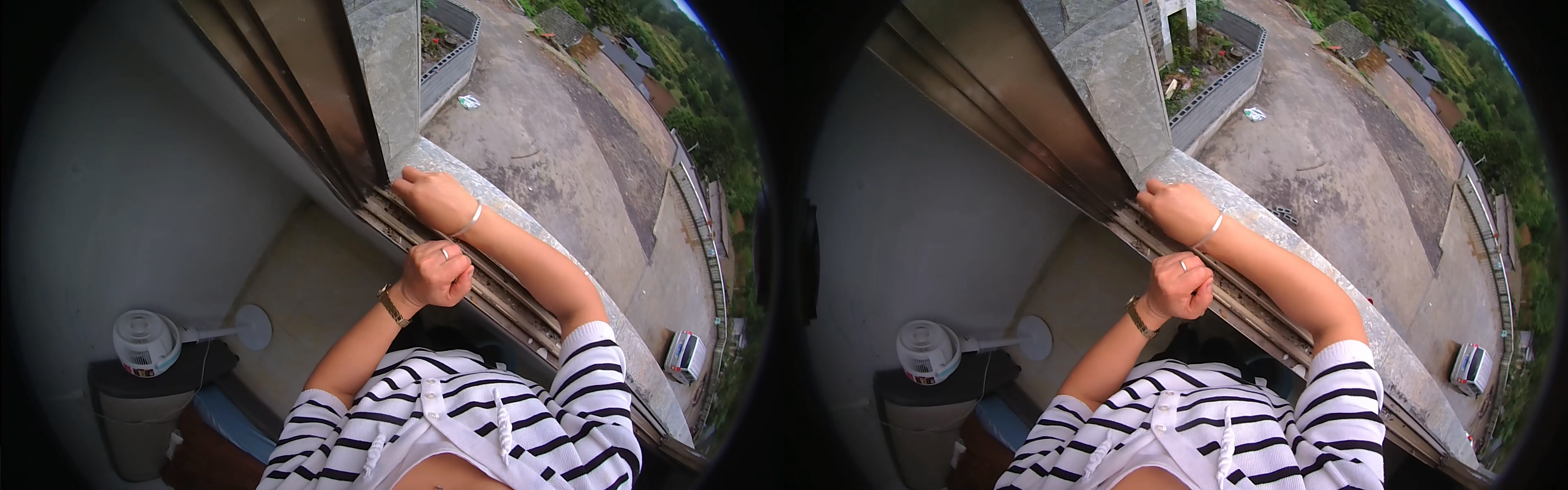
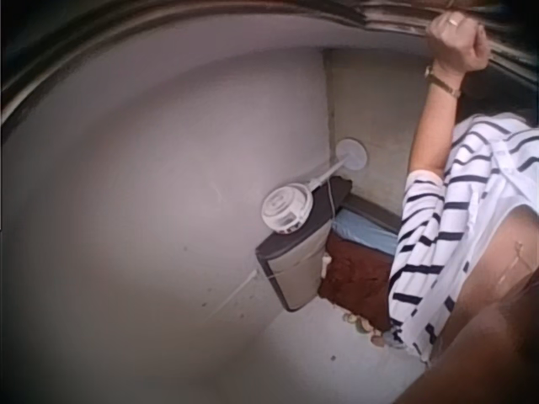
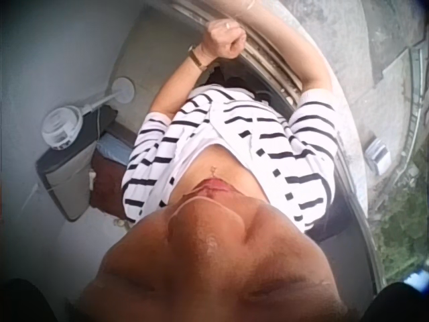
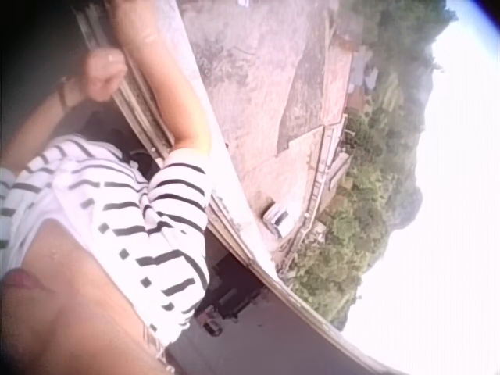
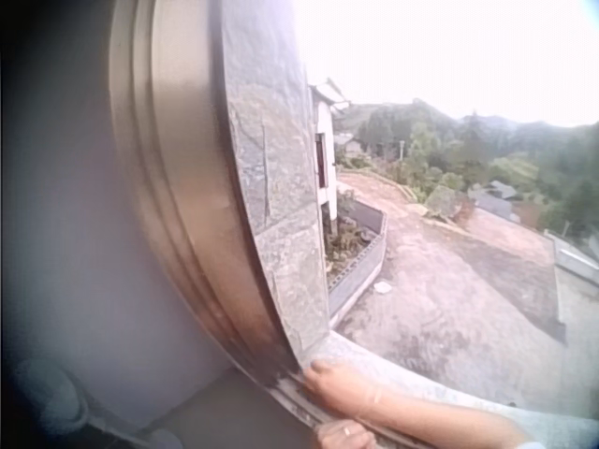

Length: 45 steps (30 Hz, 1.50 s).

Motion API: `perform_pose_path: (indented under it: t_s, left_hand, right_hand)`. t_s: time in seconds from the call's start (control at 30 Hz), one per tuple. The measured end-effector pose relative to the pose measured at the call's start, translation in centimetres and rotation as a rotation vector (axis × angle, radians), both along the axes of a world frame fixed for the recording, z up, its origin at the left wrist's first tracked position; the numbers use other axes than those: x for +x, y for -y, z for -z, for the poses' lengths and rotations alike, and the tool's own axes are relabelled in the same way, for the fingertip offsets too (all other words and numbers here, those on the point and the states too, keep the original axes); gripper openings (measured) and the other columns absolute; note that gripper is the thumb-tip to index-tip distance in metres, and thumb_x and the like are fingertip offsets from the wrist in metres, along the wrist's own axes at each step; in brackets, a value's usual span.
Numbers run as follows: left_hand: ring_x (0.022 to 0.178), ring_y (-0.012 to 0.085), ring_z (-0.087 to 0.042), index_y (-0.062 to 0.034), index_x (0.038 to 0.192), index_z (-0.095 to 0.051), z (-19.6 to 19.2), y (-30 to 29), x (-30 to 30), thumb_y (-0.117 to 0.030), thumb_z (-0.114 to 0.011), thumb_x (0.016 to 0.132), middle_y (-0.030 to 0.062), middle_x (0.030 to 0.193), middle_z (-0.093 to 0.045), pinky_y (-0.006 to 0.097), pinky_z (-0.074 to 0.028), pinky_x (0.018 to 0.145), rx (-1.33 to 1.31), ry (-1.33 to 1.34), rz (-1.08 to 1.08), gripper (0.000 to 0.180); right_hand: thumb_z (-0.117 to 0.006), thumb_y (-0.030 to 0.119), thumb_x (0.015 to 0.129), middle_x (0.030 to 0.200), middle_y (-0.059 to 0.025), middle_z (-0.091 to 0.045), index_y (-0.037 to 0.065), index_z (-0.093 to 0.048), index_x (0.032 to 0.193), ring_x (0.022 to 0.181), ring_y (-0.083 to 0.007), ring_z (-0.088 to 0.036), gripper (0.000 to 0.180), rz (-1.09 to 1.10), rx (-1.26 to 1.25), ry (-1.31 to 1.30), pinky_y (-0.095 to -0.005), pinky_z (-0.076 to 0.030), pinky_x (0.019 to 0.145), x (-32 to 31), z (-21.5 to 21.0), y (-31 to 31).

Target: The person cleans a window track using a cloth and a small brush. They wipe the track, dip the cloth in a bucket of water, and use the brush to remove debris from the track. The person also uses a screwdriver to scrape the track and continues cleaning with the cloth and brush.

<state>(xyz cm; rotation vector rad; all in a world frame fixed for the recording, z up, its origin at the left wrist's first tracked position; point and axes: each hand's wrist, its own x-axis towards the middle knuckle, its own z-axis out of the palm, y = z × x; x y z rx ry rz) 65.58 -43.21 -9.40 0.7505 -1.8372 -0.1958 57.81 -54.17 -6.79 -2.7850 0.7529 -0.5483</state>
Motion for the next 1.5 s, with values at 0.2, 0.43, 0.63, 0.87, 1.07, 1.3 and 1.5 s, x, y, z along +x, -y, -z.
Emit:
perform_pose_path:
  t_s: [0.2,0.43,0.63,0.87,1.07,1.3,1.5]
  left_hand:
    - [0.055,0.0269,-0.056,-0.0063,0.065,-0.054,0.0,-0.4,0.2,-0.01,-0.063,0.072,0.0074,0.062,-0.052,0.036,-0.048,0.051,0.016,0.026,-0.024,0.012]
    - [0.053,0.0273,-0.057,-0.005,0.065,-0.056,0.0,-0.4,0.3,-0.006,-0.06,0.071,0.0084,0.062,-0.055,0.036,-0.048,0.051,-0.021,0.013,-0.04,0.007]
    - [0.054,0.0276,-0.057,-0.0049,0.065,-0.057,0.2,-0.1,0.2,-0.006,-0.061,0.069,0.0082,0.062,-0.055,0.036,-0.048,0.05,-0.008,0.026,-0.006,0.006]
    - [0.052,0.0268,-0.054,-0.005,0.064,-0.055,0.0,-0.2,0.1,-0.006,-0.06,0.069,0.0081,0.06,-0.052,0.036,-0.046,0.048,-0.036,0.007,-0.009,0.007]
    - [0.05,0.0263,-0.053,-0.0053,0.065,-0.055,0.1,0.0,0.4,-0.006,-0.061,0.069,0.0074,0.06,-0.05,0.035,-0.045,0.047,-0.013,0.017,0.017,0.008]
    - [0.052,0.0266,-0.054,-0.0056,0.065,-0.057,0.2,-0.1,0.2,-0.006,-0.06,0.071,0.0071,0.061,-0.053,0.035,-0.046,0.049,-0.026,0.031,0.024,0.007]
    - [0.055,0.0256,-0.056,-0.0075,0.065,-0.058,0.5,-0.4,0.5,-0.008,-0.062,0.07,0.0057,0.062,-0.055,0.034,-0.047,0.052,-0.086,0.034,-0.054,0.007]
  right_hand:
    - [-0.06,0.008,0.079,0.084,-0.0143,-0.058,0.005,-0.06,0.089,0.073,-0.0362,-0.063,0.011,-0.041,0.088,-0.02,-0.0445,-0.052,0.067,-1.4,-2.5,0.3]
    - [-0.062,0.011,0.079,0.079,-0.0132,-0.056,0.004,-0.058,0.082,0.069,-0.0343,-0.063,0.009,0.023,0.095,-0.317,-0.0443,-0.052,0.063,-3.3,-4.9,-2.7]
    - [-0.063,0.012,0.077,0.082,-0.0128,-0.056,0.004,-0.056,0.086,0.07,-0.0338,-0.064,0.013,0.069,-0.029,-0.099,-0.0439,-0.052,0.062,-1.1,-2.0,-1.0]
    - [-0.062,0.012,0.083,0.081,-0.0123,-0.059,0.007,-0.063,0.088,0.074,-0.0331,-0.063,0.008,0.074,0.13,-0.182,-0.0432,-0.051,0.065,-3.8,-4.4,-2.2]
    - [-0.064,0.011,0.083,0.081,-0.0131,-0.06,0.006,-0.062,0.086,0.074,-0.0361,-0.061,0.006,-0.023,0.209,-0.007,-0.0435,-0.05,0.065,-2.5,-1.3,-0.1]
    - [-0.063,0.011,0.081,0.082,-0.0115,-0.058,0.005,-0.06,0.082,0.074,-0.0348,-0.062,0.007,0.069,0.019,0.059,-0.0425,-0.051,0.063,0.9,-1.4,-0.6]
    - [-0.06,0.008,0.077,0.084,-0.0133,-0.056,0.004,-0.058,0.088,0.072,-0.0345,-0.064,0.012,-0.078,0.071,-0.236,-0.0434,-0.053,0.062,-1.1,-5.5,-3.2]
